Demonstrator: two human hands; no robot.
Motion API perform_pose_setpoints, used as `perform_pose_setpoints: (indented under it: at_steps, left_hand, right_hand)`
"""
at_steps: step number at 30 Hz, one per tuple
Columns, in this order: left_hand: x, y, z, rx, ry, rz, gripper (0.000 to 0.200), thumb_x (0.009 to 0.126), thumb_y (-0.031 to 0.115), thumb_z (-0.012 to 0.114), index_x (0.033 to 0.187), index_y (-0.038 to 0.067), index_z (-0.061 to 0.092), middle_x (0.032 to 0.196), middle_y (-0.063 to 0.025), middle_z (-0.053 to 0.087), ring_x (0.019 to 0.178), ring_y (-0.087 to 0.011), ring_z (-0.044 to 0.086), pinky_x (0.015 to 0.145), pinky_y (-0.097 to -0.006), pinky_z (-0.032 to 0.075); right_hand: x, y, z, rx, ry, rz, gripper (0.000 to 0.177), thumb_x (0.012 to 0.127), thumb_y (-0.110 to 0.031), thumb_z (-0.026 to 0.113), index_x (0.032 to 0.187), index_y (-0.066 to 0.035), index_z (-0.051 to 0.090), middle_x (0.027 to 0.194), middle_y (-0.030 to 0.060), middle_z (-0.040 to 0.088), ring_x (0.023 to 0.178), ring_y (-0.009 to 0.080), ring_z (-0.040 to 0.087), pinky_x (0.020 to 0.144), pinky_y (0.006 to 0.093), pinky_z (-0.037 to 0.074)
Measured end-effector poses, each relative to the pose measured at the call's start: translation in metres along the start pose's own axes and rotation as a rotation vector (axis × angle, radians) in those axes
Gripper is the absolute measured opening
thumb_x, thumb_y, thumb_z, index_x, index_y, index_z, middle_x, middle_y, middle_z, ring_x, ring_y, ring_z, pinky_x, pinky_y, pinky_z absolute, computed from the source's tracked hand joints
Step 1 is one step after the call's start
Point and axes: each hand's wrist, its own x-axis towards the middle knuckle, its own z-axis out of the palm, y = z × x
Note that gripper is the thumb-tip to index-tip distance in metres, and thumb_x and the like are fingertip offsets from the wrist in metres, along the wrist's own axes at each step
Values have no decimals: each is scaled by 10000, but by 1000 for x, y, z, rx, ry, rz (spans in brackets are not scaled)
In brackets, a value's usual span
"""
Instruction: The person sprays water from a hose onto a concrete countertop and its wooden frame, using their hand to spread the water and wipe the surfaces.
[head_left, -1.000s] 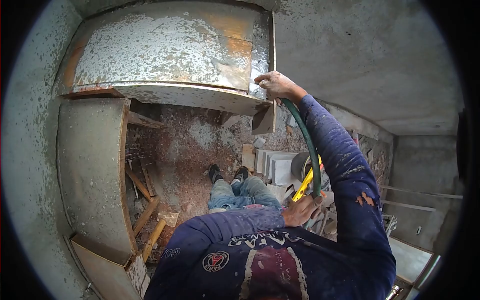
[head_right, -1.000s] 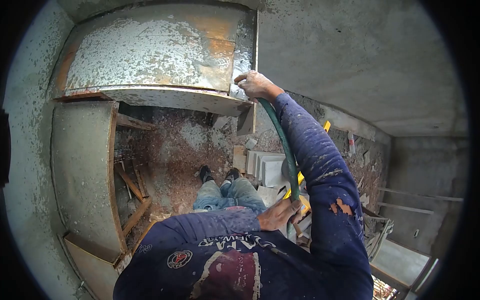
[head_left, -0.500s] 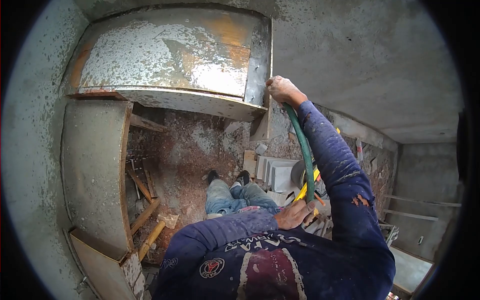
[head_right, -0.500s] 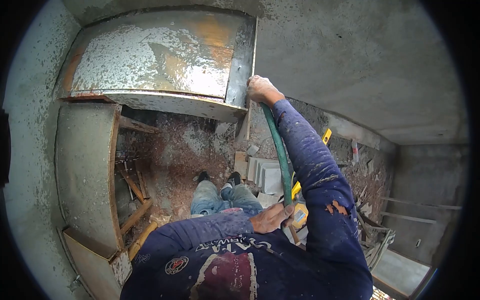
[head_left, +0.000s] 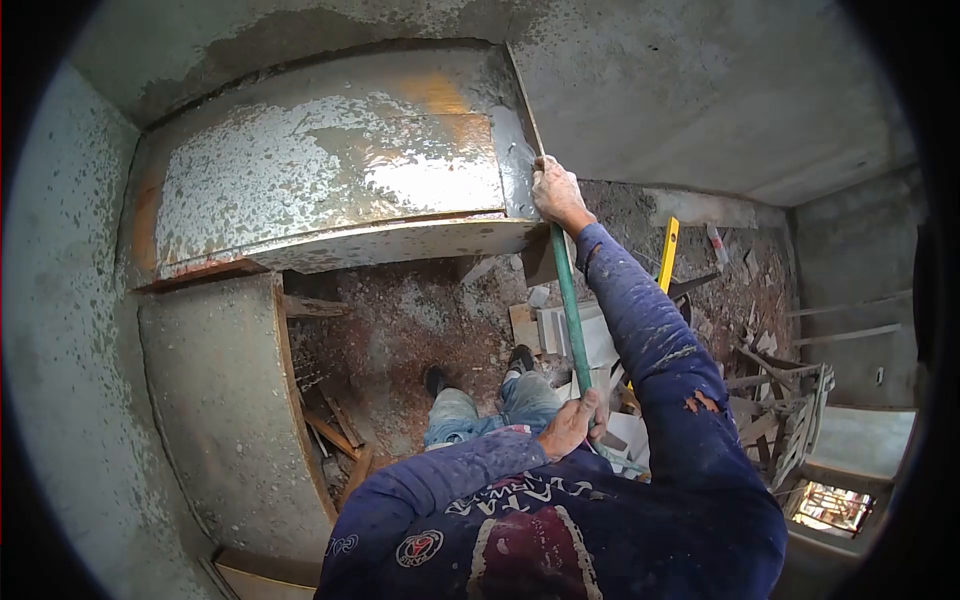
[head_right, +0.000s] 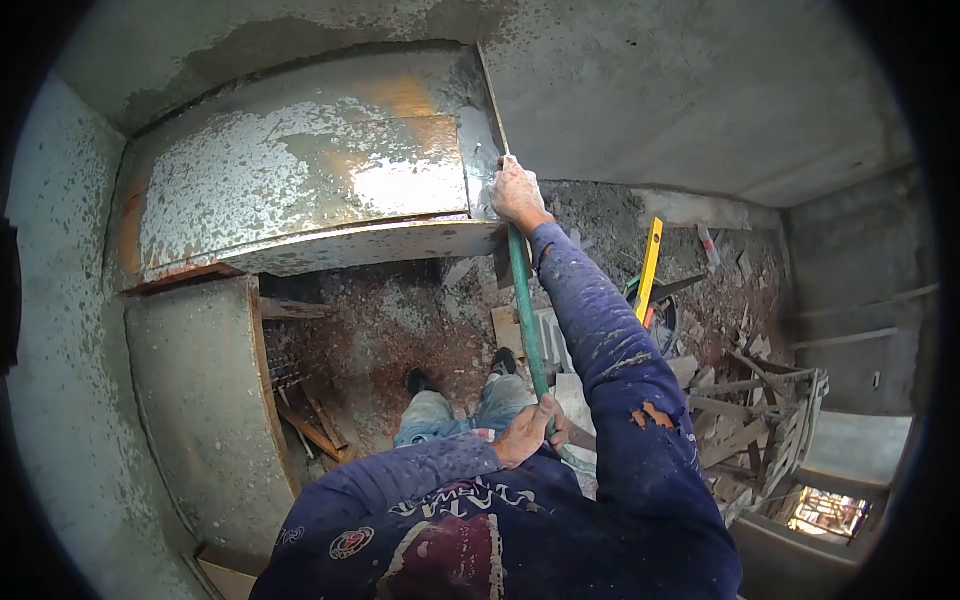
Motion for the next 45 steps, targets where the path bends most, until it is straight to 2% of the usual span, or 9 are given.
perform_pose_setpoints:
  at_steps: [10, 17, 19, 22, 28, 37, 41, 43, 45]
  left_hand:
    - [-23, -2, -8, 41, 62, -80, 679, 943, 689, 330, 790, 50, 498, 619, -39, 490, 583, -153, 494, 585, -302, 412]
    - [-2, -5, -1, 14, 143, -58, 663, 942, 681, 353, 763, 54, 476, 601, -38, 465, 559, -163, 497, 564, -307, 420]
    - [4, -3, 2, 36, 214, -51, 666, 935, 687, 362, 763, 52, 466, 601, -41, 459, 560, -165, 500, 561, -314, 427]
    - [10, 2, 5, -1, 236, -56, 665, 916, 699, 368, 807, 48, 453, 654, -63, 458, 618, -187, 512, 614, -335, 437]
    - [25, -3, 7, -83, 312, -25, 657, 901, 699, 406, 799, 51, 439, 655, -54, 434, 606, -176, 499, 600, -339, 443]
    - [44, -3, 22, -23, 414, -6, 682, 906, 718, 385, 771, 54, 459, 592, -39, 443, 534, -170, 492, 541, -325, 434]
    - [51, -6, 22, -23, 425, -5, 694, 896, 731, 389, 765, 53, 456, 589, -42, 446, 530, -172, 490, 537, -328, 431]
    - [54, -7, 22, -34, 426, -7, 698, 892, 735, 392, 761, 51, 451, 584, -43, 439, 525, -176, 488, 535, -328, 430]
    - [57, -7, 24, -40, 438, 6, 698, 892, 734, 394, 761, 51, 450, 582, -44, 437, 523, -178, 486, 534, -330, 430]
  right_hand:
    - [-28, -7, 5, 215, 104, -35, 357, 959, -179, 446, 1280, -39, 511, 1238, 218, 587, 1173, 378, 545, 1008, 437, 416]
    - [-15, -6, 8, 277, 183, -94, 337, 961, -174, 451, 1265, -45, 516, 1216, 220, 596, 1118, 388, 576, 968, 445, 439]
    - [-14, -9, 1, 271, 107, -36, 329, 964, -175, 450, 1263, -50, 507, 1180, 233, 609, 1072, 399, 596, 940, 459, 447]
    - [-9, -6, 2, 279, 158, -34, 331, 966, -178, 454, 1269, -51, 491, 1143, 246, 620, 1056, 410, 601, 923, 468, 450]
    - [-1, -4, -4, 359, 98, 61, 342, 966, -186, 464, 1283, -58, 485, 1122, 249, 630, 1050, 420, 601, 916, 470, 454]
    - [6, 11, -8, 427, 167, -101, 355, 967, -196, 460, 1297, -68, 488, 1149, 248, 622, 1070, 420, 595, 938, 462, 444]
    - [12, 15, -8, 483, 81, -42, 356, 967, -199, 458, 1294, -60, 489, 1169, 244, 613, 1094, 410, 584, 947, 456, 439]
    - [16, 18, -3, 451, 164, -119, 364, 960, -175, 435, 1304, -62, 465, 1099, 256, 632, 1012, 432, 616, 904, 484, 459]
    - [19, 21, -3, 458, 153, -117, 363, 961, -179, 435, 1303, -64, 467, 1104, 256, 631, 1017, 434, 614, 906, 485, 457]
